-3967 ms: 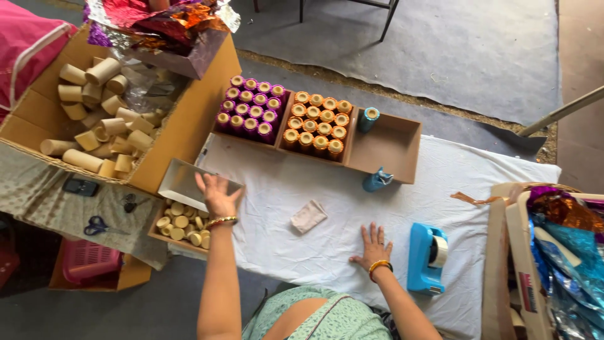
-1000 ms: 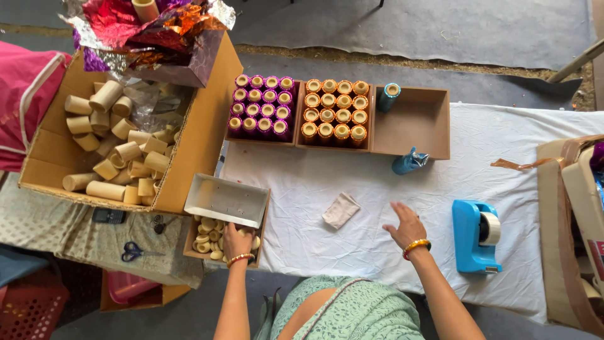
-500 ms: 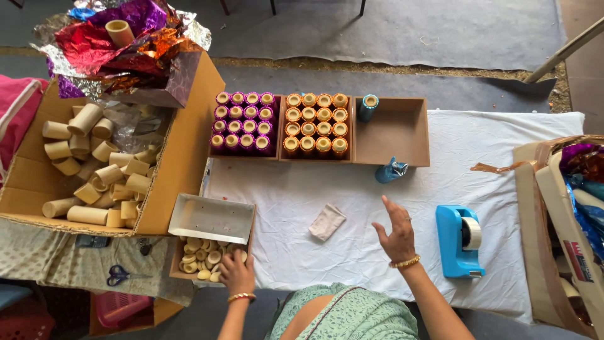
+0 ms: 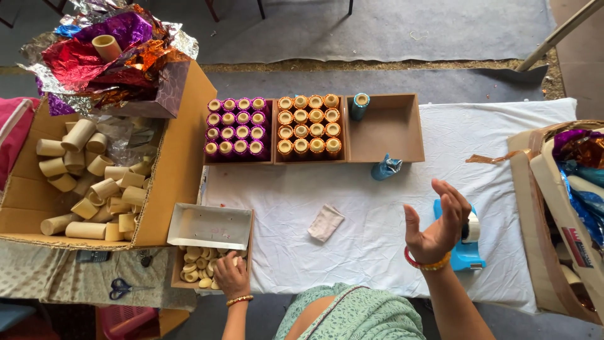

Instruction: The person sits at a table and wraps small cylindrical candle holders with shiny metallic foil. They pick up a holder, wrap it with foil from a nearby container, and place the wrapped item into a cardboard box. The person repeats this process for multiple holders.

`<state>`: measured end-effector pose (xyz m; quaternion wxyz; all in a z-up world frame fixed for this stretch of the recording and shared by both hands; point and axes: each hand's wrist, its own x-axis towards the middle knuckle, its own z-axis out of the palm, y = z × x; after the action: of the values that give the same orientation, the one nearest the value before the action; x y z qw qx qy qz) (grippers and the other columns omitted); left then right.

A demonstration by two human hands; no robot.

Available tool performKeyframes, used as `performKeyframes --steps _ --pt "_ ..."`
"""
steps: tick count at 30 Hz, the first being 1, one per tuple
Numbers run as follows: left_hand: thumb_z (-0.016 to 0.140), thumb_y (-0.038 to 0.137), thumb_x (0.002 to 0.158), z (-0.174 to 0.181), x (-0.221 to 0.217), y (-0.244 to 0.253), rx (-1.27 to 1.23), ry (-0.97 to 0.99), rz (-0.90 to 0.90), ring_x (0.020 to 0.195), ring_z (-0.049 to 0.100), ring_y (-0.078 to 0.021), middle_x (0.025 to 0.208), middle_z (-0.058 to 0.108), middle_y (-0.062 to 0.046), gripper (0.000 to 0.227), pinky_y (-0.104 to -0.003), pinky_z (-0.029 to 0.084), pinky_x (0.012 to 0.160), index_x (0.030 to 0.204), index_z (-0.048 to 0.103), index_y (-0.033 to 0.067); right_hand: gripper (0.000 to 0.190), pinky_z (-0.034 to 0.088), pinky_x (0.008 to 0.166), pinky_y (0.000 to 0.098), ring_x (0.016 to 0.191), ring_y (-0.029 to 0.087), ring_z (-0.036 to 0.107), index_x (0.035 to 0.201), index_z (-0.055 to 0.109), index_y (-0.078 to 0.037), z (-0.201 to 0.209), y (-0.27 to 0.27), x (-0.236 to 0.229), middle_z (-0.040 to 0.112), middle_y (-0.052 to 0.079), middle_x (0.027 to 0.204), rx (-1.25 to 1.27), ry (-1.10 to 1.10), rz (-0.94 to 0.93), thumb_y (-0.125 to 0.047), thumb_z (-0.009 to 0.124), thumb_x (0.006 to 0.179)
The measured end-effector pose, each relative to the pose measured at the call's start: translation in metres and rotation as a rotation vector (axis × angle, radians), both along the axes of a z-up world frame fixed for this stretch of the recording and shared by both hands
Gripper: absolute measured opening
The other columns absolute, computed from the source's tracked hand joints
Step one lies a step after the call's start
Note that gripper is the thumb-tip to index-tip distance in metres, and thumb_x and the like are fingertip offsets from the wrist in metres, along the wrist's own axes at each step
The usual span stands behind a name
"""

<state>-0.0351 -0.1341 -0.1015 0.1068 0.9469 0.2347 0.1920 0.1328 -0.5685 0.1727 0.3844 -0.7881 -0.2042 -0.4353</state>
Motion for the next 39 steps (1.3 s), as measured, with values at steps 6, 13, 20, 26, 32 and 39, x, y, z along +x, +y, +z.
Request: performKeyframes --steps 6,13,20,26,32,39 --pt "0.058 0.033 0.102 0.000 0.008 0.005 -0.159 -0.155 -0.032 0.094 0.058 -0.0319 0.097 0.064 -0.007 0.025 -0.047 0.047 0.086 0.105 0.064 0.0089 0.061 0.044 0.111 0.0439 0.128 0.029 0.058 0.143 0.051 -0.007 -0.061 0.002 -0.012 0.064 0.013 0.136 -0.003 0.194 -0.077 -0.005 0.078 0.089" --pt "0.055 0.018 0.103 0.063 0.079 -0.059 -0.310 -0.429 -0.314 0.107 0.058 -0.0341 0.110 0.061 -0.015 0.022 -0.045 0.045 0.097 0.120 0.062 0.0060 0.066 0.045 0.109 0.0435 0.124 0.031 0.056 0.143 0.055 -0.010 -0.218 -0.024 -0.045 0.064 0.012 0.132 -0.158 0.550 -0.142 -0.008 0.077 0.081" --pt "0.071 0.014 0.088 0.020 0.145 -0.155 -0.661 -0.102 -0.684 0.108 0.056 -0.0331 0.121 0.066 -0.011 0.045 -0.043 0.044 0.099 0.131 0.062 0.0110 0.093 0.021 0.116 0.0622 0.153 0.025 0.019 0.155 0.033 -0.030 -0.312 -0.068 -0.079 0.022 0.003 0.165 -0.510 1.192 -0.402 -0.049 0.077 0.075" --pt "0.080 0.009 0.075 -0.010 0.176 -0.226 -0.658 0.046 -0.886 0.105 0.056 -0.0306 0.121 0.070 -0.002 0.058 -0.040 0.047 0.098 0.131 0.065 0.0207 0.100 0.006 0.120 0.0660 0.159 0.022 -0.001 0.160 0.018 -0.040 -0.310 -0.073 -0.077 -0.001 -0.001 0.172 -0.585 1.368 -0.361 -0.060 0.072 0.078" --pt "0.082 0.014 0.071 -0.023 0.184 -0.239 -0.368 0.095 -0.963 0.122 0.052 -0.0299 0.137 0.060 -0.004 0.069 -0.049 0.039 0.100 0.135 0.061 0.0221 0.100 0.005 0.120 0.0652 0.159 0.021 -0.003 0.160 0.016 -0.042 -0.307 -0.073 -0.075 -0.005 -0.002 0.173 -0.583 1.401 -0.341 -0.060 0.072 0.078" --pt "0.091 0.028 0.064 -0.014 0.168 -0.200 -0.329 0.230 -0.372 0.123 0.049 -0.0339 0.131 0.056 -0.015 0.085 -0.052 0.043 0.096 0.138 0.050 0.0178 0.098 0.009 0.119 0.0661 0.158 0.024 0.001 0.158 0.024 -0.037 -0.299 -0.063 -0.070 0.001 0.001 0.172 -0.527 1.401 -0.354 -0.050 0.077 0.077"
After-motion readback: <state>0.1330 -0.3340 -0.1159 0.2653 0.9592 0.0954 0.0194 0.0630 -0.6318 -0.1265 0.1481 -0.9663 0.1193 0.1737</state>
